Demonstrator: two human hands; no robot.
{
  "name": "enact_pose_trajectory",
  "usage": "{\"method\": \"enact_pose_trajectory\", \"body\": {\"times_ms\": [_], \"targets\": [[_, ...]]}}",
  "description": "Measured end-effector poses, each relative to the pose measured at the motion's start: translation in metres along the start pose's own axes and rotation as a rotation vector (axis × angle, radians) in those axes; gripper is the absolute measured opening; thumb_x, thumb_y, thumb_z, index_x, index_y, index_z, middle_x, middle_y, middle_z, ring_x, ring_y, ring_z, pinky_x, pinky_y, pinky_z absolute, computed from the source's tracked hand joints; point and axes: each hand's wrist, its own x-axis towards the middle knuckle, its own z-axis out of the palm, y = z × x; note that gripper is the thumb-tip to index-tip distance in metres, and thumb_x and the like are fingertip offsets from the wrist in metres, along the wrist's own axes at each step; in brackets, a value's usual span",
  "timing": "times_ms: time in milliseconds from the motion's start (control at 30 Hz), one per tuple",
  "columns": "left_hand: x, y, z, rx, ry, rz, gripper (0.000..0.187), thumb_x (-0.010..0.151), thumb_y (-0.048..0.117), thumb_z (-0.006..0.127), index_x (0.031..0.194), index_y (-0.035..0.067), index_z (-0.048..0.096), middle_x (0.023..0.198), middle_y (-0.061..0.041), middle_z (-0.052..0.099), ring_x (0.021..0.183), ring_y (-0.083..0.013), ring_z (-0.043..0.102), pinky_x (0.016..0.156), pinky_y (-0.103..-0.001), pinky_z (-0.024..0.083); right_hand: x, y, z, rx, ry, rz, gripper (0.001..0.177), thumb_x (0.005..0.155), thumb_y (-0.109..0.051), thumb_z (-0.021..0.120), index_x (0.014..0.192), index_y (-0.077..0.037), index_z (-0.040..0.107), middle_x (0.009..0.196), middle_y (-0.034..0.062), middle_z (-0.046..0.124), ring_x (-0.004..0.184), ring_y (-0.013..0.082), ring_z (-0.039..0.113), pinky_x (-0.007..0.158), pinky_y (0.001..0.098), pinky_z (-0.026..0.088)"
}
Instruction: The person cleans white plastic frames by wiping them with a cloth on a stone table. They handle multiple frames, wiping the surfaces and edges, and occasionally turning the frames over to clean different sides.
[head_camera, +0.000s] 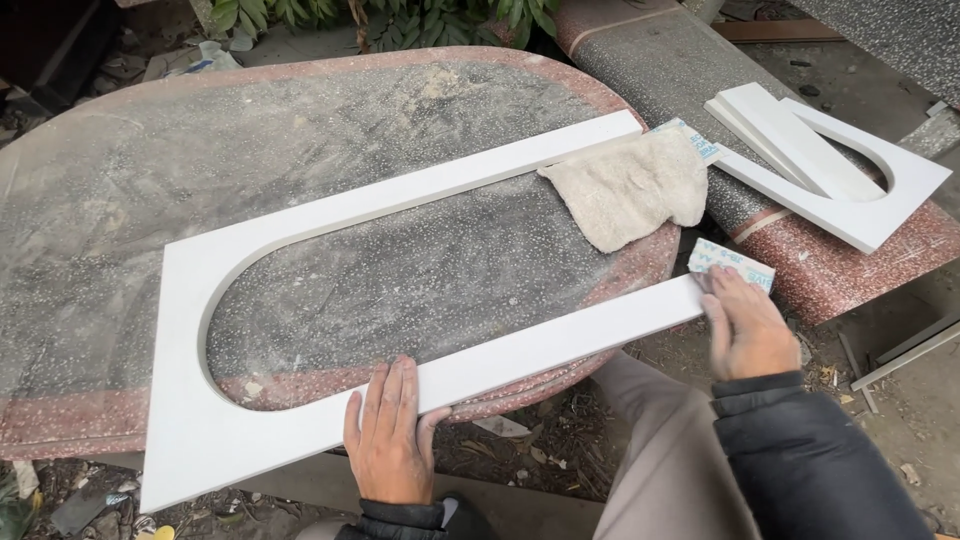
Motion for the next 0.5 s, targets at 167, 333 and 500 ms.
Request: {"method": "enact_pose_trajectory", "body": {"times_ms": [167, 333, 500], "targets": [[0.005, -0.004, -0.004, 0.009, 0.031, 0.033, 0.079, 0.111, 0.061, 0.068, 0.176, 0.017, 0.059, 0.176, 0.001, 0.066, 0.166, -0.0244, 0.058, 0.137, -0.053, 0.044, -0.06, -0.218, 0.014, 0.441, -0.022, -0.46, 0.032, 0.114, -0.004, 0.066, 0.143, -0.002, 0.081, 0.149, 0.0232, 0.081, 0.145, 0.0397, 0.076, 0.134, 0.0536, 0.052], [0.006, -0.004, -0.01, -0.009, 0.015, 0.049, 0.076, 0.112, 0.06, 0.067, 0.175, 0.017, 0.06, 0.177, 0.001, 0.065, 0.166, -0.0252, 0.059, 0.136, -0.051, 0.044, -0.029, -0.167, 0.023, 0.496, -0.098, -0.677, 0.019, 0.116, -0.005, 0.068, 0.127, -0.005, 0.084, 0.151, 0.0207, 0.08, 0.149, 0.0374, 0.073, 0.134, 0.0531, 0.051], [0.003, -0.001, -0.004, 0.023, 0.01, 0.012, 0.081, 0.109, 0.059, 0.071, 0.178, 0.02, 0.057, 0.18, 0.002, 0.061, 0.171, -0.0254, 0.054, 0.143, -0.054, 0.041, 0.02, -0.035, -0.033, 0.04, -0.137, 0.28, 0.057, 0.126, -0.042, 0.042, 0.165, -0.011, 0.071, 0.173, 0.0173, 0.067, 0.157, 0.0391, 0.064, 0.128, 0.0582, 0.051]]}}
